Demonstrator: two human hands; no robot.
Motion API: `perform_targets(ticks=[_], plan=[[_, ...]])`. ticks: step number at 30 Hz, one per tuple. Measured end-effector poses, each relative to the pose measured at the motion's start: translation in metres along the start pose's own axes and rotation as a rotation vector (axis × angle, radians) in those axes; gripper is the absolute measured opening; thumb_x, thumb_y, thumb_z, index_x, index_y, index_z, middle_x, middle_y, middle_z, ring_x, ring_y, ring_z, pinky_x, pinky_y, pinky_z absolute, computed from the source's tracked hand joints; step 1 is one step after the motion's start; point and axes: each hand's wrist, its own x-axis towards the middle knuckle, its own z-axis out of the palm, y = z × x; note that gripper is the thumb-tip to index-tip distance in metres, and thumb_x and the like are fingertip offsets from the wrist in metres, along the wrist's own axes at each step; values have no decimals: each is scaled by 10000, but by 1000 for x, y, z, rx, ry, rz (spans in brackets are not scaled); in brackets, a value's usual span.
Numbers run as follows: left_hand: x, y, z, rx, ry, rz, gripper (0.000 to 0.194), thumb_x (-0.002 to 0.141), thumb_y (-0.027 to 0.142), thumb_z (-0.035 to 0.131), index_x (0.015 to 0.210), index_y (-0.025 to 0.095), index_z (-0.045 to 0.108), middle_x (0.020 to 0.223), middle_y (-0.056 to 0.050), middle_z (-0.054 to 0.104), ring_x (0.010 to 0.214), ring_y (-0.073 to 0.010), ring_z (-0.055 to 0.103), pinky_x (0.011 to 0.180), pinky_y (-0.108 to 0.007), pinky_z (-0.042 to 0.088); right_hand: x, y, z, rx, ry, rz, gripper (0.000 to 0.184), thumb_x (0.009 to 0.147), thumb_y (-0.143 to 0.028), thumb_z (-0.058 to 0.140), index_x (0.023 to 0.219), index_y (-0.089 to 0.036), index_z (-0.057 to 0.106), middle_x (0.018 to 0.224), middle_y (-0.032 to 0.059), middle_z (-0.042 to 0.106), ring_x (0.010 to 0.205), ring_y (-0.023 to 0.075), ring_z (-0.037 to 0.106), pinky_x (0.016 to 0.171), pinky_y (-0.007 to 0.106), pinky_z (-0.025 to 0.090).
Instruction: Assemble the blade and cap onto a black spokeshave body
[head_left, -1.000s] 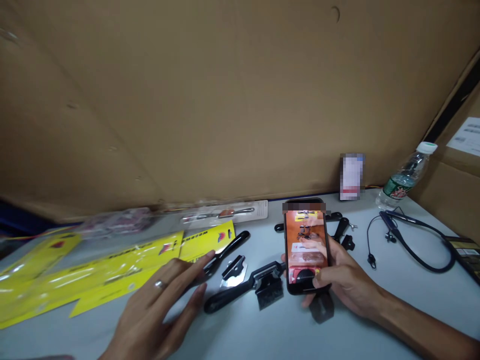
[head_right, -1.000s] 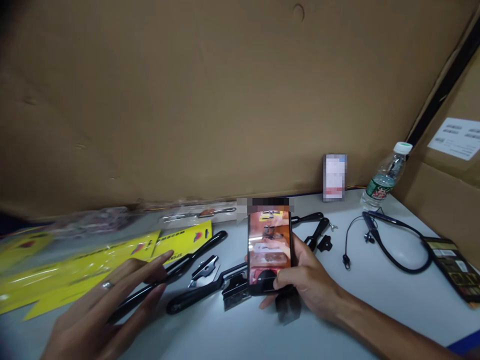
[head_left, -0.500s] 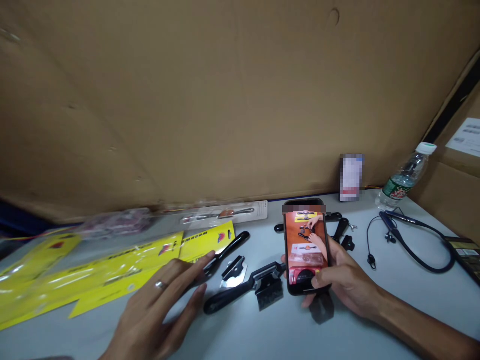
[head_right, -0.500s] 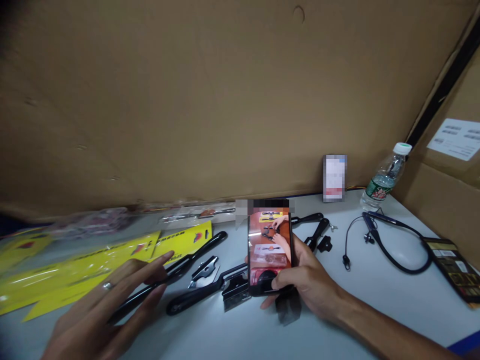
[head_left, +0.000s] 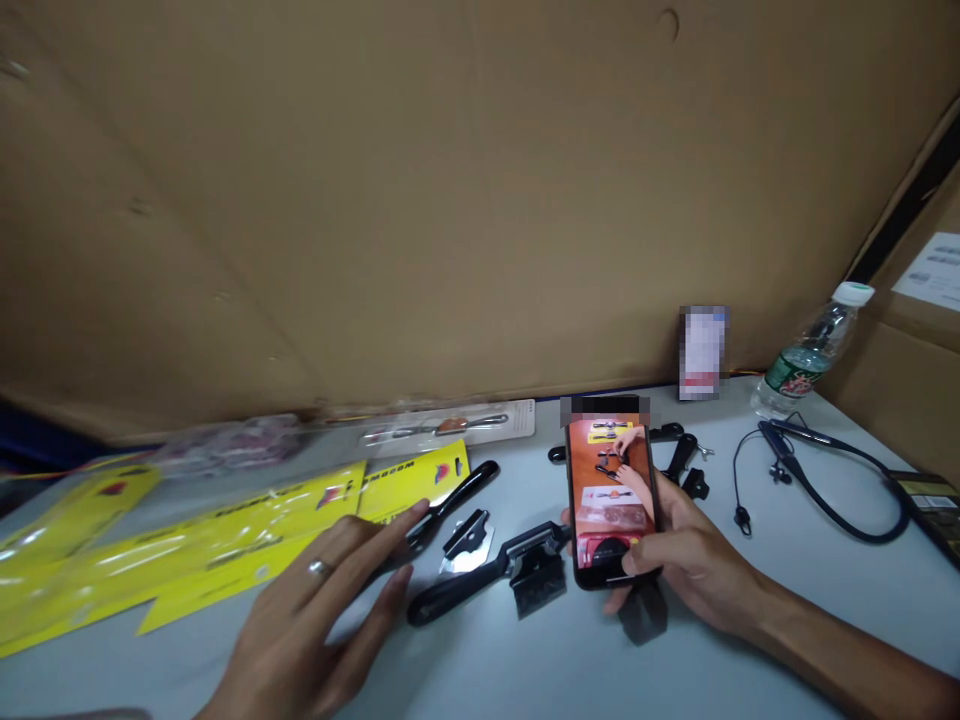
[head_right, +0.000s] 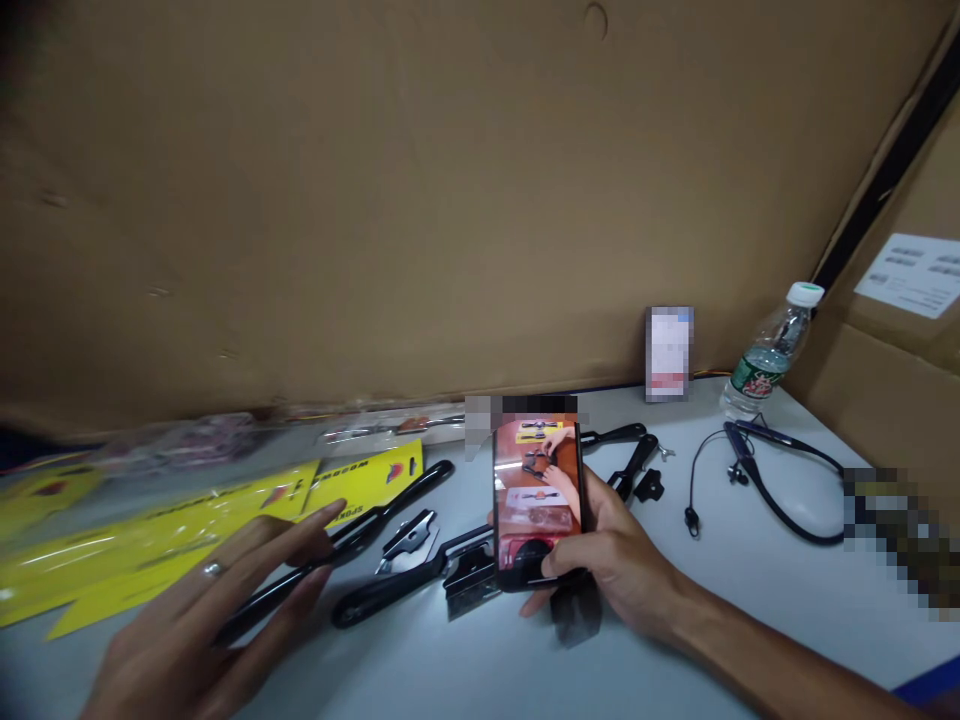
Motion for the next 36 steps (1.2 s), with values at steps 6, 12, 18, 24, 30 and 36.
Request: perform_targets(ticks=[6,12,18,24,30,36], plan=[[1,1,-1,-19,5,-15,475,990,206,503,1461,251,461,898,-35,672,757,-182,684,702,-267,558,1,1,-2,-15,-25,-12,747,586,-67,669,1303,-240,555,1000,50,708,711,180,642,539,318,602],[2,2,0,-21,9,1,474,1005,196,487,1474,243,434,896,-34,647,743,-170,663,705,-263,544,1,0,0,-5,-32,-11,801,575,-68,660,1348,-230,532,1077,76,706,765,192,653,543,310,609],[3,2,-1,-32,1,-12,464,995,202,500,1454,254,457,898,-38,658,762,-185,670,697,-267,538,0,0,-1,15,-6,18,852,555,-51,674,1367,-241,504,1102,81,706,751,198,656,548,326,616],[1,1,0,-34,9,-27,457,978,190,519,1429,255,486,892,-34,661,766,-182,668,696,-264,540,-1,-1,0,-29,-14,2,736,585,-71,656,1293,-254,564,1078,73,708,781,209,663,552,330,601],[-1,1,5,-78,65,-33,464,979,154,511,1434,244,494,877,-30,638,760,-165,635,694,-261,528,-1,-1,0,-43,-11,-11,751,574,-90,666,1298,-267,575,970,56,694,767,214,627,567,352,602],[0,1,6,-93,68,-29,495,977,147,519,1460,247,477,878,-24,626,771,-166,624,702,-258,522,0,-2,0,-56,12,6,762,573,-118,671,1318,-244,572,983,65,682,751,210,620,569,351,596]])
